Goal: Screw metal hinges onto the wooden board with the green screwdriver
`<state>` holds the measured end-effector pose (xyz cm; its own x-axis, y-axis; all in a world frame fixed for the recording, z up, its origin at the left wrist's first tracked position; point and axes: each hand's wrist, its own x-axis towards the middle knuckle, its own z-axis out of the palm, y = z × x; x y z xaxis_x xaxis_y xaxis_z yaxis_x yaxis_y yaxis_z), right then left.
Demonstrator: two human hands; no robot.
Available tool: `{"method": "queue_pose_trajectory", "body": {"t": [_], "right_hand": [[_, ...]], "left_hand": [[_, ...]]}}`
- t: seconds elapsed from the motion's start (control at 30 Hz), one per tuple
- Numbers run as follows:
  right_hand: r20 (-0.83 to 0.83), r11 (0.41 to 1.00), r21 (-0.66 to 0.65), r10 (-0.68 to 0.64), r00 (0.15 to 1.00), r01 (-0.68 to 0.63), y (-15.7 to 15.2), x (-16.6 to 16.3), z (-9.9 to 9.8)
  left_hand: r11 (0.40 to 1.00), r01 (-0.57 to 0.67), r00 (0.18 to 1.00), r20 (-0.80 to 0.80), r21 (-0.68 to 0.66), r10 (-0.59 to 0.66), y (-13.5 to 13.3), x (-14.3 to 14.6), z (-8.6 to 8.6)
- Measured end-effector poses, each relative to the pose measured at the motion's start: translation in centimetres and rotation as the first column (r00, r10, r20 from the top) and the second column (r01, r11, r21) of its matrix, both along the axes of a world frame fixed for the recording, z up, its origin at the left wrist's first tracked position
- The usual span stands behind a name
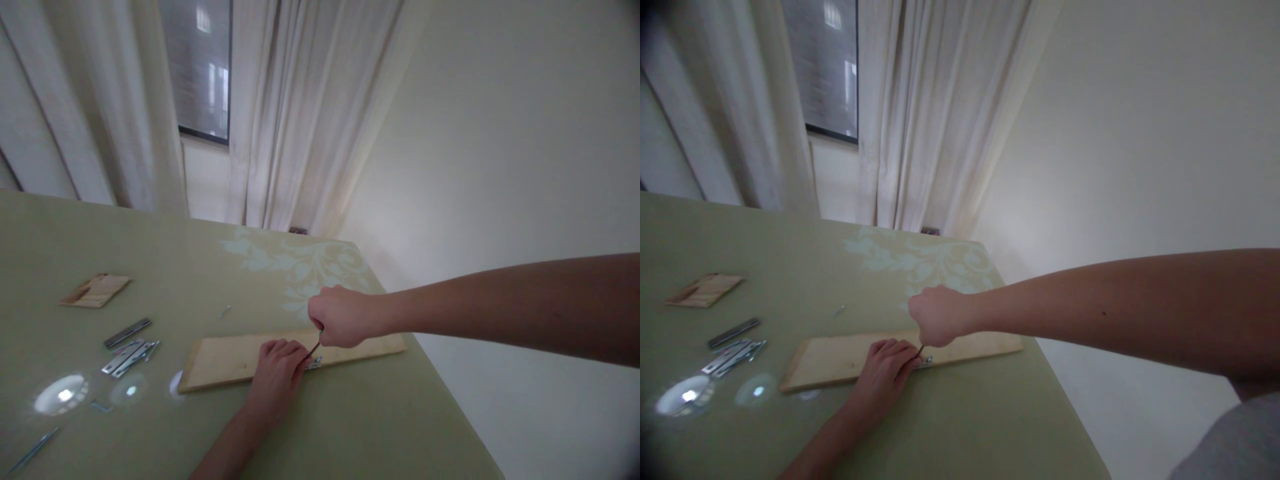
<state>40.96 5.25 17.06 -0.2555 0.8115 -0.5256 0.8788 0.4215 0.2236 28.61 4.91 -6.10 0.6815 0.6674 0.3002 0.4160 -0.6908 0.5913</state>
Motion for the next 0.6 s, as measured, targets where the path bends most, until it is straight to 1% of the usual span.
{"method": "queue_pose_trajectory", "body": {"t": [0.03,0.07,0.1,0.13,0.17,0.2,0.23,0.27,0.3,0.33,0.37,0.4,0.43,0.47,0.53,0.57,0.6], "right_hand": [[0.016,1.000,0.003,-0.005,1.000,0.005,-0.1,0.0,0.0],[0.037,1.000,0.006,0.026,0.999,-0.026,-0.3,0.0,0.1],[0.058,0.996,0.005,0.093,0.994,-0.093,-0.5,0.1,0.2],[0.076,0.980,-0.002,0.197,0.977,-0.198,-0.7,0.3,0.3],[0.089,0.944,-0.011,0.330,0.940,-0.331,-0.9,0.5,0.5],[0.095,0.880,-0.023,0.475,0.875,-0.475,-1.1,0.8,0.7],[0.095,0.794,-0.037,0.608,0.788,-0.607,-1.3,1.2,0.9],[0.097,0.705,-0.053,0.709,0.699,-0.707,-1.3,1.5,1.1],[0.105,0.637,-0.071,0.770,0.630,-0.767,-1.4,1.8,1.2],[0.117,0.606,-0.083,0.794,0.596,-0.791,-1.3,2.0,1.3],[0.128,0.611,-0.095,0.791,0.599,-0.786,-1.2,2.2,1.3],[0.134,0.643,-0.103,0.765,0.630,-0.759,-1.0,2.2,1.2],[0.136,0.695,-0.104,0.719,0.682,-0.712,-0.7,2.1,1.1],[0.130,0.755,-0.101,0.656,0.744,-0.648,-0.4,2.0,0.9],[0.096,0.873,-0.079,0.487,0.868,-0.481,0.1,1.6,0.6],[0.071,0.920,-0.075,0.389,0.919,-0.384,0.2,1.4,0.5],[0.048,0.955,-0.075,0.292,0.955,-0.288,0.3,1.2,0.4]], "left_hand": [[1.000,0.001,1.000,-0.002,0.003,-0.001,0.0,0.0,0.1],[1.000,0.002,1.000,-0.002,0.005,-0.002,0.0,0.0,0.1],[1.000,0.001,1.000,0.001,0.008,-0.001,0.0,-0.1,0.2],[1.000,-0.001,1.000,0.005,0.009,0.001,0.0,-0.1,0.2],[1.000,-0.003,1.000,0.008,0.011,0.003,0.0,-0.1,0.3],[1.000,-0.004,1.000,0.009,0.013,0.004,0.0,-0.1,0.3],[1.000,-0.003,1.000,0.007,0.014,0.003,-0.1,-0.1,0.4],[1.000,-0.001,1.000,0.003,0.013,0.000,-0.1,-0.1,0.4],[1.000,0.003,1.000,0.000,0.010,-0.003,-0.1,-0.1,0.5],[1.000,0.007,1.000,-0.001,0.006,-0.007,-0.1,-0.2,0.5],[1.000,0.009,1.000,-0.001,0.003,-0.009,0.0,-0.1,0.5],[1.000,0.009,1.000,-0.001,0.003,-0.009,0.0,-0.1,0.4],[1.000,0.007,1.000,-0.003,0.004,-0.007,0.1,-0.1,0.4],[1.000,0.005,1.000,-0.009,0.004,-0.005,0.1,-0.1,0.3],[1.000,0.002,1.000,-0.024,0.000,-0.002,0.2,-0.1,0.2],[1.000,0.000,1.000,-0.027,-0.004,0.000,0.3,0.0,0.1],[1.000,-0.003,1.000,-0.028,-0.010,0.003,0.3,0.0,0.0]]}}
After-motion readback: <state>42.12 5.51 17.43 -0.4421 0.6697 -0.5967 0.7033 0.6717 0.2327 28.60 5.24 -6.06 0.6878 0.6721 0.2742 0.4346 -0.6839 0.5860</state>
